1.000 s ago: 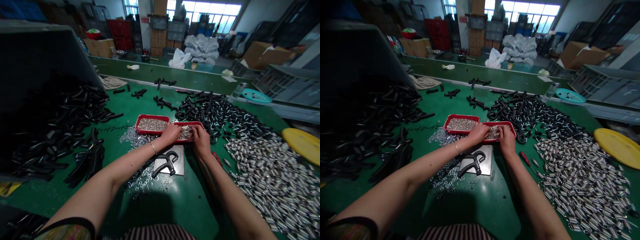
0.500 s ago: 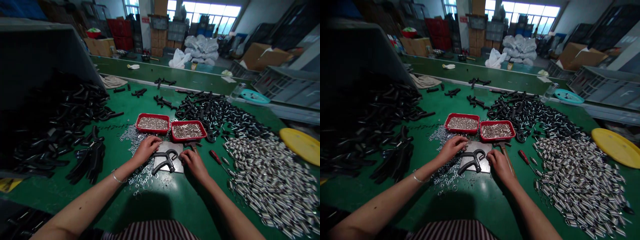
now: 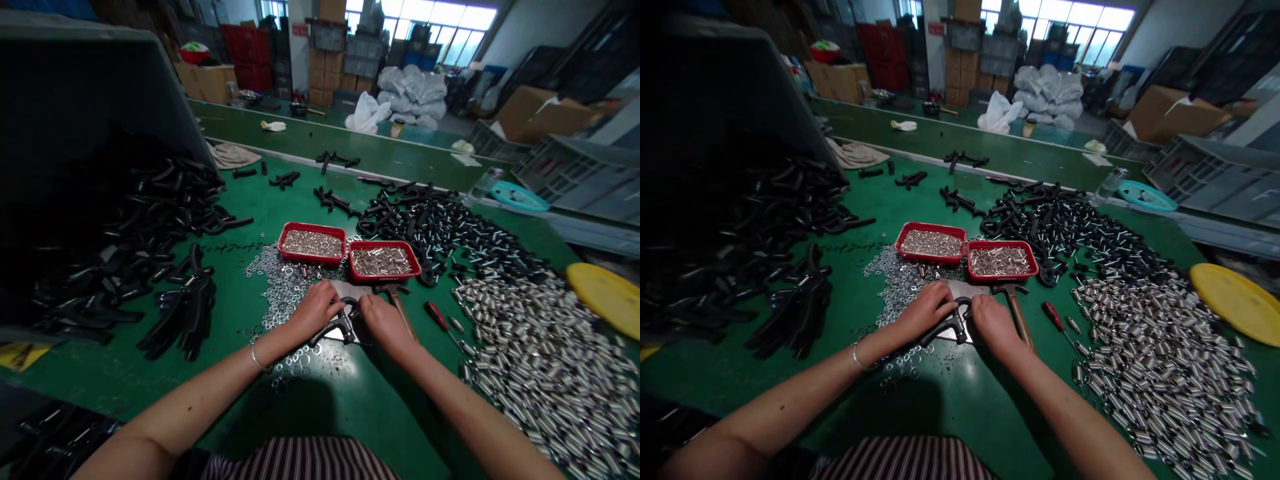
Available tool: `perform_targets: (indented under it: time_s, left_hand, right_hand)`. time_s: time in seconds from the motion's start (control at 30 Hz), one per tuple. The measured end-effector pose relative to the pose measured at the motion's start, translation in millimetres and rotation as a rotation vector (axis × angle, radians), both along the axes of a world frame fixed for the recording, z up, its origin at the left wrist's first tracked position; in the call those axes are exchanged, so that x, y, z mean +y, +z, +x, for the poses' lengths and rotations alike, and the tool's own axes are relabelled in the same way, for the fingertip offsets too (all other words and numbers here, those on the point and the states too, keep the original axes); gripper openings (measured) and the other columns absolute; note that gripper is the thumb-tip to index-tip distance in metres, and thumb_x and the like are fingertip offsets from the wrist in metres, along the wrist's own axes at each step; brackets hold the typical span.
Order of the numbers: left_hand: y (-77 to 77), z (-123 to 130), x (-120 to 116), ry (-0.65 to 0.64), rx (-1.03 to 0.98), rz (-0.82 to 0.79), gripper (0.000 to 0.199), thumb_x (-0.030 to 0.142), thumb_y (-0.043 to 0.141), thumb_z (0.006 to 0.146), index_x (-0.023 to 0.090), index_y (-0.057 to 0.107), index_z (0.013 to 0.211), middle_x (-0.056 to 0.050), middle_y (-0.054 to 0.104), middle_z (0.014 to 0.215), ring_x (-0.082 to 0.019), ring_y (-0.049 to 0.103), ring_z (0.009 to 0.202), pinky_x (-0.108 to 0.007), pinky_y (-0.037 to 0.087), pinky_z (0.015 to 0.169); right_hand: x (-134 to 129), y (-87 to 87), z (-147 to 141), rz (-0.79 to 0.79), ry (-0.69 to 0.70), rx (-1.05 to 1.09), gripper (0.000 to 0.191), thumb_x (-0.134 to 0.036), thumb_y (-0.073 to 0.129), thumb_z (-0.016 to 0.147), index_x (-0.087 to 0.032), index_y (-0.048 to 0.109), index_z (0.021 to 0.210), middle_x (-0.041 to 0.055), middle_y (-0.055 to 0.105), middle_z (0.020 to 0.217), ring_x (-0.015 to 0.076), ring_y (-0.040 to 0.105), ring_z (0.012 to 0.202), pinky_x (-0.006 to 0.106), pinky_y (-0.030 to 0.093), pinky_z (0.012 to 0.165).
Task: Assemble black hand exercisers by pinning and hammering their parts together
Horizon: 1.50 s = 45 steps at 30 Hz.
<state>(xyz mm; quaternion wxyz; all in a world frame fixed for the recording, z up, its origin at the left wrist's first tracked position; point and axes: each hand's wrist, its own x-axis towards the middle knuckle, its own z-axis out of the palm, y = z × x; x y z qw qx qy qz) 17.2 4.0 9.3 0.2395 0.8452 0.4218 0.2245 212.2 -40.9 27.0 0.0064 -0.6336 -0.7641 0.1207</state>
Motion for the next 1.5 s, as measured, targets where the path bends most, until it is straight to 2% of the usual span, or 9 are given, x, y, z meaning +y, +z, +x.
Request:
perform_targets:
  time_s: [0.17, 0.3, 0.47, 0.67, 0.9, 1.07, 1.23, 1.4, 1.5]
  left_hand:
    - [-5.6, 6, -4, 0.019, 0.154, 0.109, 0.019, 0.031, 0.057, 0.094, 0.016, 0.059, 0.083, -0.007, 0.06, 0.093, -0.022, 0.055, 0.093, -0.037, 0.041, 0.085]
    - [-9.2, 9, -2, -0.15, 0.268, 0.31, 0.021, 0.026, 0.049, 0.098, 0.014, 0.062, 0.088, -0.009, 0.06, 0.093, -0.024, 0.054, 0.093, -0.04, 0.04, 0.085]
    - [-7.7, 6, -4, -0.356, 0.3, 0.384, 0.028, 0.019, 0.039, 0.1, 0.015, 0.065, 0.091, -0.01, 0.062, 0.096, -0.024, 0.055, 0.093, -0.04, 0.041, 0.086]
    - [-4.5, -15, -28, -0.265, 0.278, 0.291, 0.042, 0.037, 0.053, 0.096, 0.019, 0.052, 0.133, -0.015, 0.053, 0.137, -0.031, 0.049, 0.122, -0.05, 0.039, 0.101]
    - [-2.4, -17, -32, -0.191, 0.19, 0.171, 0.044, 0.032, 0.058, 0.092, 0.021, 0.05, 0.134, -0.013, 0.057, 0.13, -0.03, 0.052, 0.118, -0.05, 0.041, 0.101]
    - [-12.6, -15, -30, -0.06, 0.118, 0.123, 0.083, 0.034, 0.068, 0.083, 0.013, 0.023, 0.15, -0.019, 0.054, 0.131, -0.033, 0.048, 0.122, -0.052, 0.037, 0.105]
    - [-16.6, -14, -31, -0.05, 0.127, 0.106, 0.085, 0.033, 0.068, 0.082, 0.013, 0.022, 0.15, -0.018, 0.056, 0.128, -0.034, 0.05, 0.118, -0.053, 0.037, 0.103]
    - [2.4, -15, -22, -0.094, 0.043, -0.002, 0.072, 0.036, 0.067, 0.082, 0.017, 0.037, 0.145, -0.016, 0.062, 0.123, -0.032, 0.057, 0.112, -0.049, 0.044, 0.097]
    - [13.7, -17, -10, -0.074, -0.13, -0.284, 0.059, 0.038, 0.057, 0.09, 0.019, 0.04, 0.142, -0.01, 0.069, 0.108, -0.024, 0.066, 0.097, -0.039, 0.052, 0.085]
  right_hand:
    - [-8, -0.3, 28, 0.046, -0.063, -0.108, 0.019, -0.03, 0.051, 0.097, -0.017, 0.055, 0.11, 0.0128, 0.07, 0.106, 0.0263, 0.066, 0.098, 0.029, 0.044, 0.072]
    - [-34, -13.4, 73, 0.067, -0.261, -0.281, 0.022, -0.038, 0.054, 0.094, -0.016, 0.055, 0.098, 0.0166, 0.068, 0.099, 0.0304, 0.066, 0.092, 0.032, 0.044, 0.065]
    - [-62, -20.0, 100, 0.007, -0.391, 0.141, 0.022, -0.042, 0.051, 0.093, -0.021, 0.052, 0.091, 0.0067, 0.066, 0.086, 0.0229, 0.066, 0.076, 0.032, 0.047, 0.064]
    - [-91, 5.1, 74, 0.102, -0.239, 0.544, 0.042, -0.041, 0.044, 0.097, -0.023, 0.044, 0.135, 0.0103, 0.063, 0.122, 0.0242, 0.066, 0.1, 0.037, 0.054, 0.082]
    - [-97, 23.8, 59, 0.088, -0.077, 0.528, 0.038, -0.033, 0.044, 0.098, -0.026, 0.05, 0.135, 0.0105, 0.062, 0.129, 0.0269, 0.062, 0.115, 0.044, 0.05, 0.098]
    - [-96, 37.8, 36, 0.181, -0.083, 0.544, 0.049, -0.03, 0.044, 0.097, -0.03, 0.043, 0.146, 0.011, 0.061, 0.13, 0.0273, 0.062, 0.114, 0.041, 0.052, 0.095]
    - [-87, 27.0, 30, -0.049, -0.047, 0.613, 0.041, -0.033, 0.045, 0.096, -0.026, 0.053, 0.136, 0.0091, 0.065, 0.123, 0.0258, 0.065, 0.105, 0.039, 0.053, 0.09]
    - [-104, 1.4, 51, -0.153, -0.438, 0.849, 0.049, -0.051, 0.038, 0.098, -0.029, 0.042, 0.141, 0.005, 0.068, 0.103, 0.0179, 0.061, 0.057, 0.029, 0.049, 0.044]
    - [-105, -15.5, 81, -0.002, -0.383, 0.618, 0.04, -0.046, 0.039, 0.098, -0.024, 0.056, 0.126, 0.0078, 0.067, 0.104, 0.0243, 0.066, 0.084, 0.04, 0.056, 0.076]
